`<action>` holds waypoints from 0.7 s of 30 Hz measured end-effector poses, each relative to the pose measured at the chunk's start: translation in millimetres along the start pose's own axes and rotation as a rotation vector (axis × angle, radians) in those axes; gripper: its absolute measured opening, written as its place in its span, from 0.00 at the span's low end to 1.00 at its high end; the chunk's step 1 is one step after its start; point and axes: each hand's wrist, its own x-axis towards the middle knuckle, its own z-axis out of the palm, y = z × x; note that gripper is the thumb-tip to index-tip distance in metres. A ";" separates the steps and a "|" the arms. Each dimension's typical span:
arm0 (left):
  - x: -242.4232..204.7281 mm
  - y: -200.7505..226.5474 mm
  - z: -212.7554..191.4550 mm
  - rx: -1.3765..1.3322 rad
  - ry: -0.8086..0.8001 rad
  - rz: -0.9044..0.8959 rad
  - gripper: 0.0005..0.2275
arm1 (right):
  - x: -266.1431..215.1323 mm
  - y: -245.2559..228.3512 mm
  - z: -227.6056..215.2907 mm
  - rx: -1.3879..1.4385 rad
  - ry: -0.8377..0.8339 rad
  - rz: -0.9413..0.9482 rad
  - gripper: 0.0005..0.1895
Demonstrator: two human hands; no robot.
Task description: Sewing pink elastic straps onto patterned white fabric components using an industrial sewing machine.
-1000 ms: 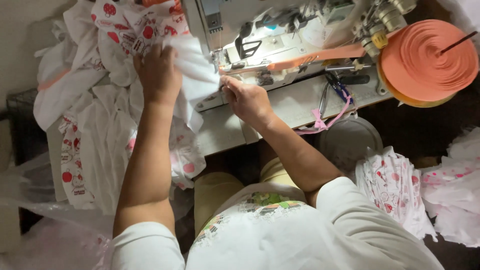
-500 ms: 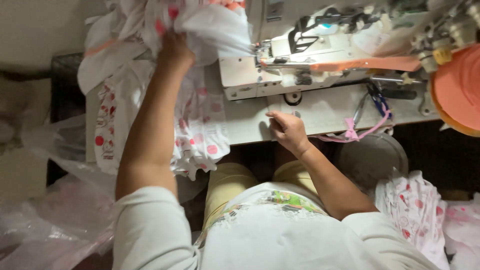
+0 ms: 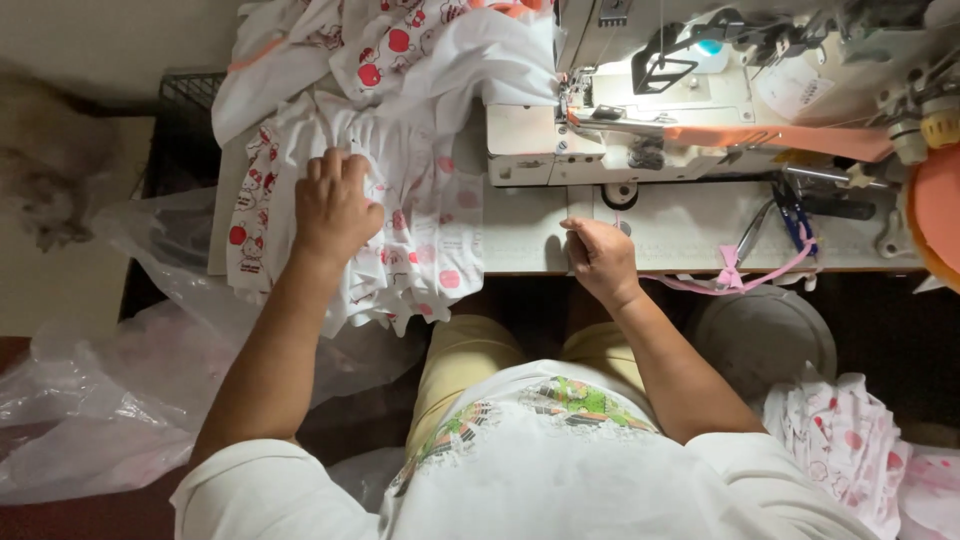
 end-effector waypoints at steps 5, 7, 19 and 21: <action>28.2 -66.8 27.1 -0.493 0.000 -0.278 0.08 | -3.1 -0.5 -5.1 0.116 -0.043 0.120 0.11; 41.2 -78.6 2.6 -0.794 0.050 -0.416 0.11 | 6.4 -16.1 -10.7 0.184 -0.054 0.197 0.12; -59.6 117.7 -188.0 -1.718 -0.624 -0.156 0.06 | 144.2 -168.2 68.1 0.611 -0.272 0.175 0.31; -70.5 105.0 -196.1 -1.840 -0.508 -0.179 0.09 | 162.3 -177.4 85.5 0.754 -0.274 0.172 0.22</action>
